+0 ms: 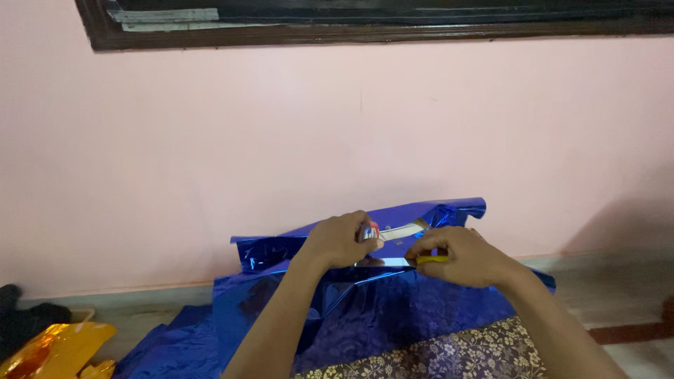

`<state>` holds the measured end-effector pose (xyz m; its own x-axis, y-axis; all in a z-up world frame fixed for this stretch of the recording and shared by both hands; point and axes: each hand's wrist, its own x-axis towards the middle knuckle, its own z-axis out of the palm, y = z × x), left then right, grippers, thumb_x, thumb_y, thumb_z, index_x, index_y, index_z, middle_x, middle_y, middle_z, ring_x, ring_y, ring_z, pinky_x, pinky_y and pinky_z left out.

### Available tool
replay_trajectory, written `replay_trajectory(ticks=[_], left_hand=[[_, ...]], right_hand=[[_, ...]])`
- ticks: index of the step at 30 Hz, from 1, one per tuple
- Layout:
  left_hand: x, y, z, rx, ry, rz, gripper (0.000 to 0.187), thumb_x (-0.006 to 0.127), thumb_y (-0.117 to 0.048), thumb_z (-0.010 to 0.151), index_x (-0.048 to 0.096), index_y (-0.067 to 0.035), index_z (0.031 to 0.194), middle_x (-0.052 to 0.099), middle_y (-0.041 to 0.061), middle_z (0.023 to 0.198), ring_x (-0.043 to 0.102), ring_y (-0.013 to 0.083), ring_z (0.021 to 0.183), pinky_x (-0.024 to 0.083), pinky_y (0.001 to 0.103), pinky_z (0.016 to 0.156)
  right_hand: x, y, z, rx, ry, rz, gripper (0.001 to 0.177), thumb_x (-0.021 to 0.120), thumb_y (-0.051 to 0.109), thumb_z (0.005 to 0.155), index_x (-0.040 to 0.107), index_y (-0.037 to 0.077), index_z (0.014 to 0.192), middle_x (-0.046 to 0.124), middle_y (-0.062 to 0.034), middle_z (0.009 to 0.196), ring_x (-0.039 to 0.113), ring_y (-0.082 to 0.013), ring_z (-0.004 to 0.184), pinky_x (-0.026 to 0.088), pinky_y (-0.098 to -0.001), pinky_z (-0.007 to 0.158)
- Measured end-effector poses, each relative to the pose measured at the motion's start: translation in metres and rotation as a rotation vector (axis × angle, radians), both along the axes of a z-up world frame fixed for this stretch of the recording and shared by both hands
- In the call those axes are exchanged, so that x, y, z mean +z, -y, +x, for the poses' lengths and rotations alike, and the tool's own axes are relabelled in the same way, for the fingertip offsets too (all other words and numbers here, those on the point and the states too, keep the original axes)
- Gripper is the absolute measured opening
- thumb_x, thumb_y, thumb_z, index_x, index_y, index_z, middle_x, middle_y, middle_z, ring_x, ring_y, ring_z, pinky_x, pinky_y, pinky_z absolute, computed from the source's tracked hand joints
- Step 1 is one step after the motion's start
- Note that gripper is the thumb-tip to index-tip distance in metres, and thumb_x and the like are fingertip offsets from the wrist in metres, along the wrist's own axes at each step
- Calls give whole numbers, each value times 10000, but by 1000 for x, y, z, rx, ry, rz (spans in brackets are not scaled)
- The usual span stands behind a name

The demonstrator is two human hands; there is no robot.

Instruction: The person wraps a rectangular box with blue metallic wrapping paper on a patterned table. They fold the paper around the box, secure it with clear tape, and smooth the edges. The process includes folding, taping, and adjusting the paper to cover the box completely.

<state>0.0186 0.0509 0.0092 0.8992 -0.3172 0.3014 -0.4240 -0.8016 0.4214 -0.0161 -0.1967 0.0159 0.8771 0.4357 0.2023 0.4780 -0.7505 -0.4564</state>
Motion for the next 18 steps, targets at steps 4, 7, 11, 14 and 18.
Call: replay_trajectory(ticks=[4, 7, 11, 14, 18], left_hand=[[0, 2, 7, 7, 0, -28, 572, 675, -594, 838, 701, -113, 1145, 742, 103, 955, 710, 284, 885, 545, 411, 780], [3, -1, 8, -92, -79, -181, 585, 595, -593, 901, 765, -49, 1034, 763, 110, 906, 713, 235, 845, 542, 372, 790], [10, -2, 6, -53, -258, -378, 637, 506, -623, 942, 745, -45, 1061, 743, 121, 904, 679, 204, 831, 534, 356, 803], [12, -1, 3, -33, -248, -352, 680, 436, -667, 941, 749, -76, 1069, 746, 111, 920, 679, 201, 882, 517, 360, 832], [12, 3, -2, -141, -185, -435, 695, 432, -667, 941, 771, -64, 1019, 749, 92, 940, 659, 178, 894, 503, 346, 837]], right_hand=[[3, 10, -6, 15, 1, 15, 316, 791, 217, 765, 814, 160, 1075, 797, -9, 954, 729, -147, 852, 566, -313, 799], [6, 23, -12, -5, -172, 17, 298, 811, 224, 784, 813, 167, 1076, 775, -29, 908, 668, -169, 783, 544, -348, 729], [-22, 45, -25, 114, -353, -91, 239, 803, 166, 793, 829, 142, 1030, 770, -48, 837, 649, -153, 746, 524, -331, 705], [-71, 45, -23, 236, -400, -136, 282, 797, 157, 792, 813, 138, 1073, 798, 18, 875, 722, -105, 804, 580, -291, 751], [-137, 30, -14, 291, -595, 78, 252, 764, 131, 835, 779, 68, 1079, 792, -30, 923, 724, -113, 882, 583, -298, 811]])
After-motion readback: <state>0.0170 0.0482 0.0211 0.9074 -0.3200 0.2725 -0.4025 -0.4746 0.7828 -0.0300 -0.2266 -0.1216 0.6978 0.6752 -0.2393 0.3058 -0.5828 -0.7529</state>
